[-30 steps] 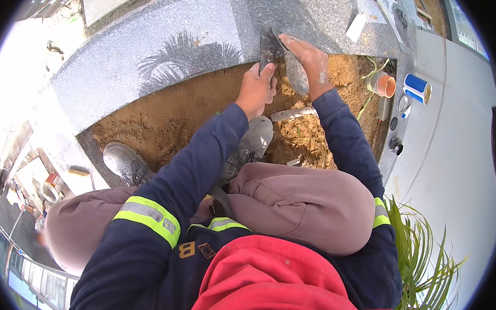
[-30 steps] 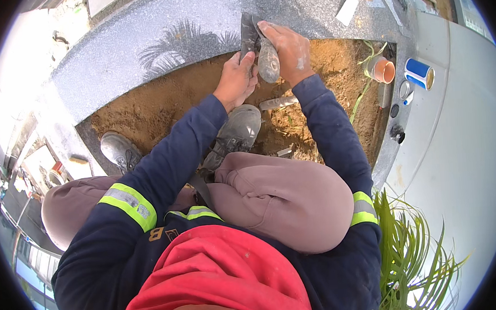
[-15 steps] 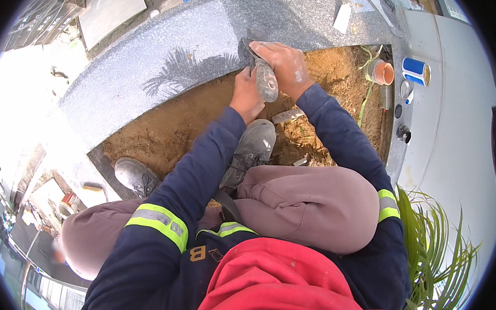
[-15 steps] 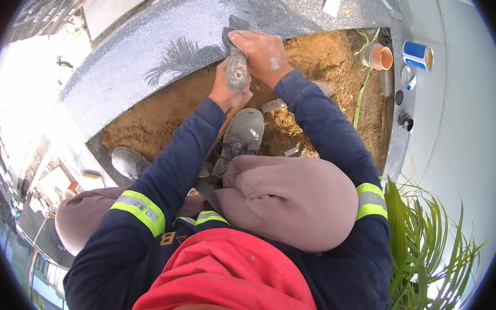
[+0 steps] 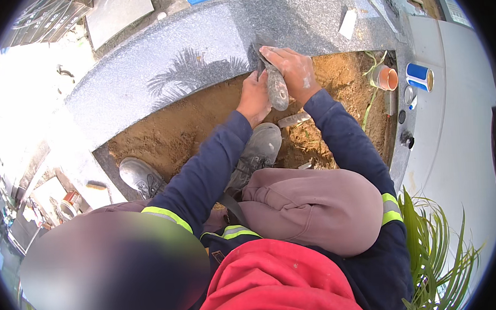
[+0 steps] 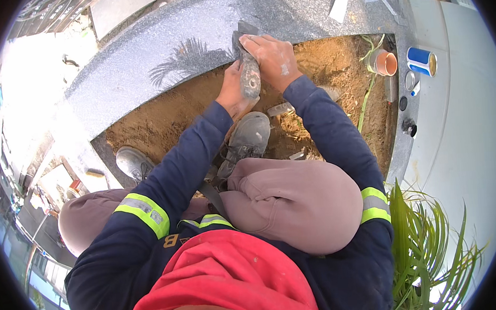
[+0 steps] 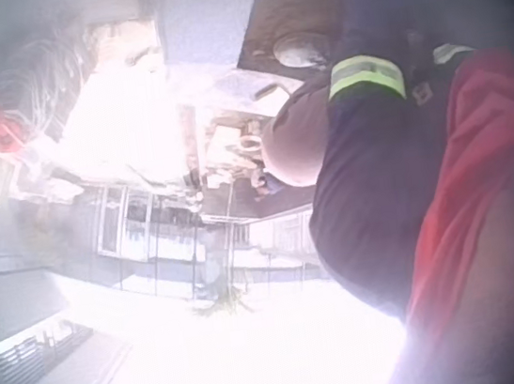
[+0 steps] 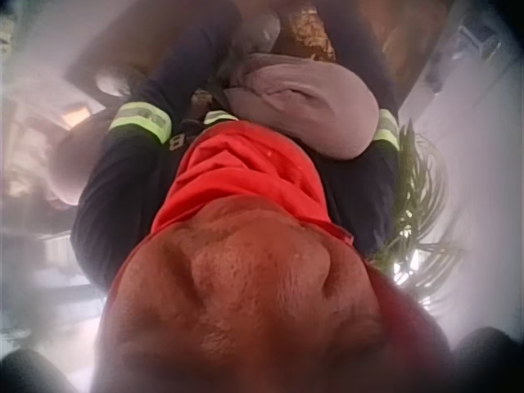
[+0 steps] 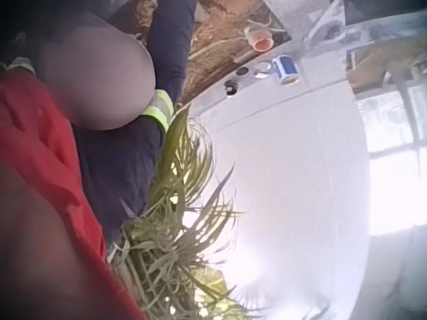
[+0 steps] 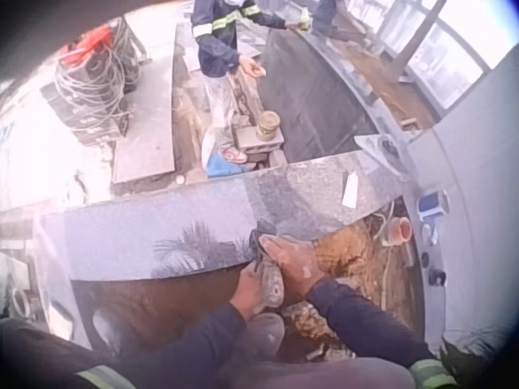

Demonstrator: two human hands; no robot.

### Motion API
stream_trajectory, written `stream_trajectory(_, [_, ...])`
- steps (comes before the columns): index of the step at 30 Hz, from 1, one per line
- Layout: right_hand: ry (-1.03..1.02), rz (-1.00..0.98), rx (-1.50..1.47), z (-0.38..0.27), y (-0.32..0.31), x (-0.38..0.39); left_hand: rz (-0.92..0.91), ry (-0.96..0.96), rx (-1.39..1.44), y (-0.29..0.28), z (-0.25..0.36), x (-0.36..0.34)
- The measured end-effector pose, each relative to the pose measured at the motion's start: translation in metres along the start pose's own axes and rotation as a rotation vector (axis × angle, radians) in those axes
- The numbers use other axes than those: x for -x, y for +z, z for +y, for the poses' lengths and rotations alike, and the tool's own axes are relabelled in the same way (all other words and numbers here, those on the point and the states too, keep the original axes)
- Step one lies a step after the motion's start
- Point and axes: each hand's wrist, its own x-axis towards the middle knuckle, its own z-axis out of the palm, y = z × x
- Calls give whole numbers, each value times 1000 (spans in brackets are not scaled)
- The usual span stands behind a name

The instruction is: The person applies grout to the joints of a curved stone planter using a trowel and a brush. They smooth the grout along the seams and wipe excess material from the stone surface.

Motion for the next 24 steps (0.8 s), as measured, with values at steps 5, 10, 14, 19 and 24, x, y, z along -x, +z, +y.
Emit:
stream_trajectory(5, [24,28,39,-9,4,6,13,-14,-29,11,8,-3])
stream_trajectory(10, [64,20,39,5,-1,10,-22,-45,-200,-3,6,-8])
stream_trajectory(14, [42,74,-9,3,0,12,12,-72,-194,-8,6,-8])
stream_trajectory(19, [89,48,17,11,-7,10,-30,-69,-159,-7,10,-9])
stream_trajectory(24, [60,21,16,6,-4,21,-22,-39,-143,-11,-3,-13])
